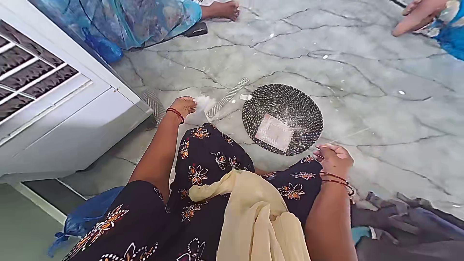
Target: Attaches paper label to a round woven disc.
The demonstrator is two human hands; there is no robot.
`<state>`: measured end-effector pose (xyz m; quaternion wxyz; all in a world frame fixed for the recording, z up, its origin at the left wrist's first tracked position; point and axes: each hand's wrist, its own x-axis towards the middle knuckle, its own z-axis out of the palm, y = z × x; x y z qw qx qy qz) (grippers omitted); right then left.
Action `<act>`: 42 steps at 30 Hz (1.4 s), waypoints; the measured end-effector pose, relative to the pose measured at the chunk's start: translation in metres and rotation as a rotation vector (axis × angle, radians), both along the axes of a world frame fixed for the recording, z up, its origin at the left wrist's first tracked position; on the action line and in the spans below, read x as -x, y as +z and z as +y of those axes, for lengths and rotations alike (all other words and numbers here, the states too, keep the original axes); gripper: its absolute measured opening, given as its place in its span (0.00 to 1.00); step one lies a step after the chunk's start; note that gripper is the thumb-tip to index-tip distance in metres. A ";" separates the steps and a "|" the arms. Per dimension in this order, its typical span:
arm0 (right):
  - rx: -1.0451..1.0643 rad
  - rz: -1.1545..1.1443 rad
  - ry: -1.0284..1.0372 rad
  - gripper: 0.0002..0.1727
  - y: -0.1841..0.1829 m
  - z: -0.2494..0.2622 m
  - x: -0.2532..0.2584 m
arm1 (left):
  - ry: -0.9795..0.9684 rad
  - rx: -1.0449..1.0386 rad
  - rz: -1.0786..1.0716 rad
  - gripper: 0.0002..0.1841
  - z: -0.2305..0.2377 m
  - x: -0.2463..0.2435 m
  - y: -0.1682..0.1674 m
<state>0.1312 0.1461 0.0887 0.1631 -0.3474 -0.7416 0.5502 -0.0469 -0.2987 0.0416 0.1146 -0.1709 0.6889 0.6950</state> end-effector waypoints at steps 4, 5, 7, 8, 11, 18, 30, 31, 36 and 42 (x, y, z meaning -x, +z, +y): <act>0.038 0.034 -0.007 0.08 0.004 0.001 -0.010 | -0.017 -0.046 0.015 0.07 0.012 -0.013 0.030; 0.054 0.051 -0.010 0.08 0.005 0.001 -0.014 | -0.002 -0.036 -0.005 0.09 0.012 -0.017 0.035; 0.091 0.099 -0.014 0.07 0.004 0.003 -0.024 | 0.046 -0.058 -0.036 0.12 0.008 -0.021 0.040; 0.114 0.124 -0.017 0.06 0.005 0.002 -0.029 | 0.070 -0.100 -0.035 0.13 0.006 -0.023 0.041; 0.166 0.176 -0.017 0.03 0.009 0.003 -0.038 | 0.084 -0.258 0.003 0.12 -0.003 -0.029 0.043; 0.062 0.041 0.033 0.09 0.003 0.003 -0.029 | 0.097 -0.261 0.089 0.06 -0.010 -0.034 0.044; -0.050 0.006 0.520 0.19 -0.003 -0.090 0.009 | 0.047 -0.881 0.483 0.13 0.006 -0.066 0.020; -0.048 -0.039 0.528 0.17 -0.005 -0.091 0.009 | 0.067 -0.887 0.487 0.11 0.008 -0.070 0.021; -0.022 -0.130 0.445 0.15 -0.014 -0.072 0.003 | 0.079 -0.664 0.484 0.24 -0.005 -0.068 0.028; -0.005 -0.114 0.361 0.16 -0.015 -0.058 0.001 | 0.044 -0.153 0.351 0.26 -0.010 -0.037 0.037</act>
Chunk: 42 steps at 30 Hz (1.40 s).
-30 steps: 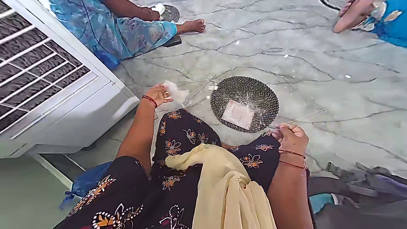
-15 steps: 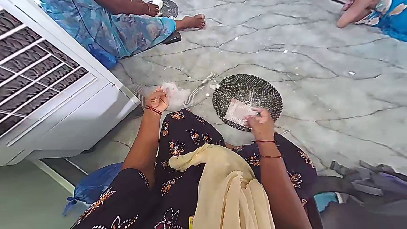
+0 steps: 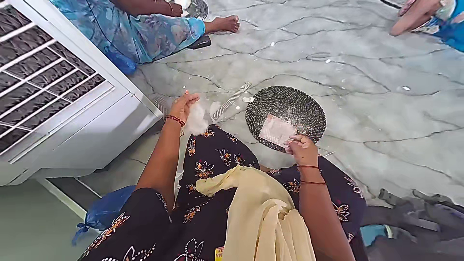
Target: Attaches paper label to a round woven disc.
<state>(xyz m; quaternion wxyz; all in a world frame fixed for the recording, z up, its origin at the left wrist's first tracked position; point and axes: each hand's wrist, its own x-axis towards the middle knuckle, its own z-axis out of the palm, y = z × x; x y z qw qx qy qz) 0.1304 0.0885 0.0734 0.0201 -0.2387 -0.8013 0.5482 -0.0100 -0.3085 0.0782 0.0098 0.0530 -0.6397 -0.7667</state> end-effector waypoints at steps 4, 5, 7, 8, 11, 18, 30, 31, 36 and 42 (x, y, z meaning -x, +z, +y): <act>-0.016 -0.004 0.018 0.16 -0.003 0.000 0.001 | 0.010 -0.031 -0.213 0.32 0.002 0.012 -0.001; -0.017 -0.003 0.016 0.16 -0.003 0.001 0.001 | -0.007 -0.020 -0.251 0.34 0.002 0.012 -0.004; -0.016 0.019 0.029 0.16 -0.005 0.005 -0.002 | -0.053 -0.025 -0.286 0.37 0.000 0.004 -0.012; -0.021 0.034 0.040 0.16 -0.008 0.008 -0.003 | -0.061 -0.080 -0.291 0.39 -0.003 -0.001 -0.017; -0.024 0.051 0.041 0.15 -0.009 0.010 -0.006 | -0.003 -0.268 -0.265 0.45 -0.013 -0.022 -0.035; -0.067 0.044 0.060 0.15 -0.009 0.006 -0.003 | 0.123 0.202 -0.570 0.46 -0.037 -0.071 -0.040; -0.170 -0.006 0.137 0.15 -0.009 -0.004 0.001 | -0.086 1.045 -0.369 0.29 0.011 -0.112 0.012; -0.175 -0.006 0.136 0.16 -0.007 -0.004 0.001 | -0.046 1.044 -0.370 0.23 0.012 -0.111 0.012; -0.103 0.050 0.093 0.14 -0.006 -0.001 -0.005 | 0.224 0.624 -0.293 0.09 -0.009 -0.109 -0.001; -0.019 0.112 0.324 0.13 0.023 -0.037 0.000 | 0.134 -0.140 -0.225 0.11 -0.007 -0.112 0.012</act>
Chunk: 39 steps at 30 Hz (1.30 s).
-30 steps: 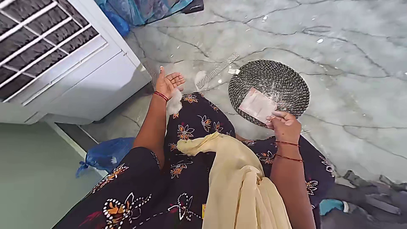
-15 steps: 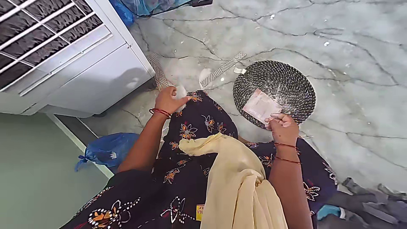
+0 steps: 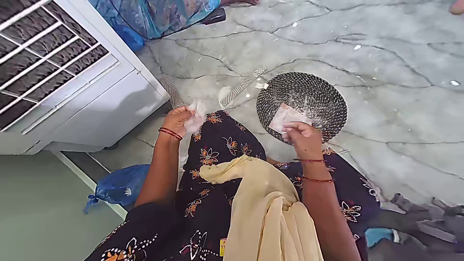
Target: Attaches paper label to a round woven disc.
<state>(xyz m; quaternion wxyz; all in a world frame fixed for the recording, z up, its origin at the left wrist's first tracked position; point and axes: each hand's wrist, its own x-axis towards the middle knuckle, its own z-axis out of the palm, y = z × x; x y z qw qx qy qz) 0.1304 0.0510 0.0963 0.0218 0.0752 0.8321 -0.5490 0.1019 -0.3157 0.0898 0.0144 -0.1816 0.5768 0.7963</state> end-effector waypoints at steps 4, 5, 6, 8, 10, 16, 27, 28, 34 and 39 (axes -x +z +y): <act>-0.018 0.103 0.266 0.17 0.024 -0.053 -0.001 | -0.084 -0.127 -0.016 0.13 0.027 -0.002 0.012; -0.036 0.166 0.280 0.17 0.027 -0.067 -0.001 | -0.117 -0.151 -0.003 0.13 0.035 -0.004 0.015; -0.053 0.253 0.271 0.17 0.028 -0.080 -0.002 | -0.140 -0.143 0.017 0.13 0.046 -0.008 0.021; -0.123 0.442 0.236 0.16 0.026 -0.099 -0.006 | -0.070 -0.025 -0.182 0.13 0.079 -0.017 0.068; -0.205 0.673 0.187 0.14 0.021 -0.108 -0.008 | -0.052 -0.014 -0.188 0.11 0.091 -0.018 0.069; -0.421 0.881 0.208 0.16 0.021 -0.105 -0.016 | -0.175 0.152 -0.020 0.10 0.105 -0.007 0.018; -0.297 -0.062 0.122 0.15 0.022 -0.056 0.009 | -0.405 0.386 -0.136 0.03 0.157 0.005 0.015; -0.225 -0.108 0.086 0.15 0.022 -0.045 0.014 | -0.426 0.386 -0.157 0.05 0.160 0.009 0.017; -0.147 -0.090 -0.133 0.13 0.036 0.036 0.031 | -0.596 0.464 -0.208 0.15 0.168 0.058 0.013; -0.015 -0.103 -0.241 0.10 0.015 0.064 0.032 | -0.703 0.236 -0.187 0.21 0.201 0.067 -0.011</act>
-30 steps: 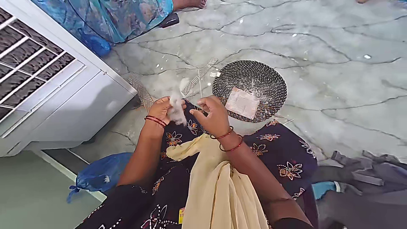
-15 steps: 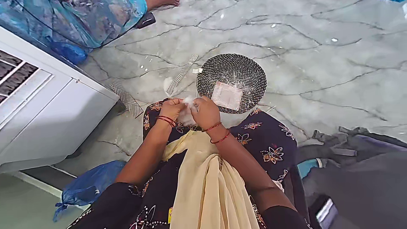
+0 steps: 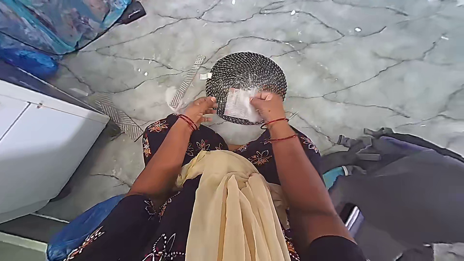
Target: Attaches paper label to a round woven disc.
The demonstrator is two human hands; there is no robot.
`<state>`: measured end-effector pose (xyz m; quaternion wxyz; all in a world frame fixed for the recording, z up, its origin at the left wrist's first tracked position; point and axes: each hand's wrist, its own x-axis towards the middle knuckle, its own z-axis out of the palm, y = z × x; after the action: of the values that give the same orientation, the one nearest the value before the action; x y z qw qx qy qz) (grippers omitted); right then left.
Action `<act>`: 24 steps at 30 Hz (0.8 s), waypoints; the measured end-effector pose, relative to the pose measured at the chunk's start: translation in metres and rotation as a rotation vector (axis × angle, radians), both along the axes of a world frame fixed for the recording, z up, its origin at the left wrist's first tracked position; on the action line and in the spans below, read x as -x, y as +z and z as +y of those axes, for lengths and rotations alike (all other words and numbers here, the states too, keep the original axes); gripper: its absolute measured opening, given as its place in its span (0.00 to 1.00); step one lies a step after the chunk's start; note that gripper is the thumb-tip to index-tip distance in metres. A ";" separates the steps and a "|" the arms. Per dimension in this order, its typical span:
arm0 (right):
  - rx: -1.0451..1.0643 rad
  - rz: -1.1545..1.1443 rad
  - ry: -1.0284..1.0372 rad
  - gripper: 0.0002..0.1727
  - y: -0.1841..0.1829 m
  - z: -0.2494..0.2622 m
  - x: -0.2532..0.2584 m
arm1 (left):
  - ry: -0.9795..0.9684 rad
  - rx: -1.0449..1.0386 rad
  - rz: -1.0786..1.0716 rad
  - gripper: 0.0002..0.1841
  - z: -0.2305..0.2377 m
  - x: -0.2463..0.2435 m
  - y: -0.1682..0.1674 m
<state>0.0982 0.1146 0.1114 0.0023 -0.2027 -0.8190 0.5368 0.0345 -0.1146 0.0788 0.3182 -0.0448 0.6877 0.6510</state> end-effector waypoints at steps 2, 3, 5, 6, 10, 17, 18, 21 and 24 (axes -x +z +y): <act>0.051 -0.028 -0.024 0.10 -0.016 -0.007 -0.002 | -0.076 -0.029 -0.034 0.25 0.017 -0.008 -0.004; 0.037 -0.052 -0.030 0.11 -0.022 -0.012 -0.002 | -0.103 -0.036 -0.047 0.26 0.025 -0.013 -0.004; -0.067 -0.110 -0.007 0.14 -0.023 -0.020 -0.001 | -0.120 -0.049 -0.086 0.28 0.038 -0.021 -0.004; -0.132 -0.132 0.017 0.15 -0.019 -0.023 -0.001 | -0.104 -0.058 -0.130 0.30 0.044 -0.024 -0.002; -0.190 -0.123 0.068 0.15 -0.016 -0.027 0.001 | 0.087 0.002 -0.186 0.22 0.064 -0.026 -0.005; 0.377 -0.136 -0.178 0.11 -0.028 -0.016 0.006 | 0.034 0.045 -0.085 0.14 0.045 -0.018 -0.018; 0.416 -0.141 -0.210 0.11 -0.027 -0.014 0.006 | 0.007 0.080 -0.064 0.14 0.041 -0.015 -0.020; 0.445 -0.127 -0.270 0.13 -0.027 -0.008 0.009 | -0.133 0.300 0.071 0.17 0.032 -0.001 -0.023; 0.438 -0.108 -0.321 0.11 -0.029 -0.004 0.012 | -0.459 0.680 0.305 0.18 0.030 0.014 -0.044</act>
<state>0.0857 0.1103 0.0825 -0.0001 -0.3539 -0.6396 0.6824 0.0207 -0.0846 0.0352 0.3169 0.1037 0.8941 0.2991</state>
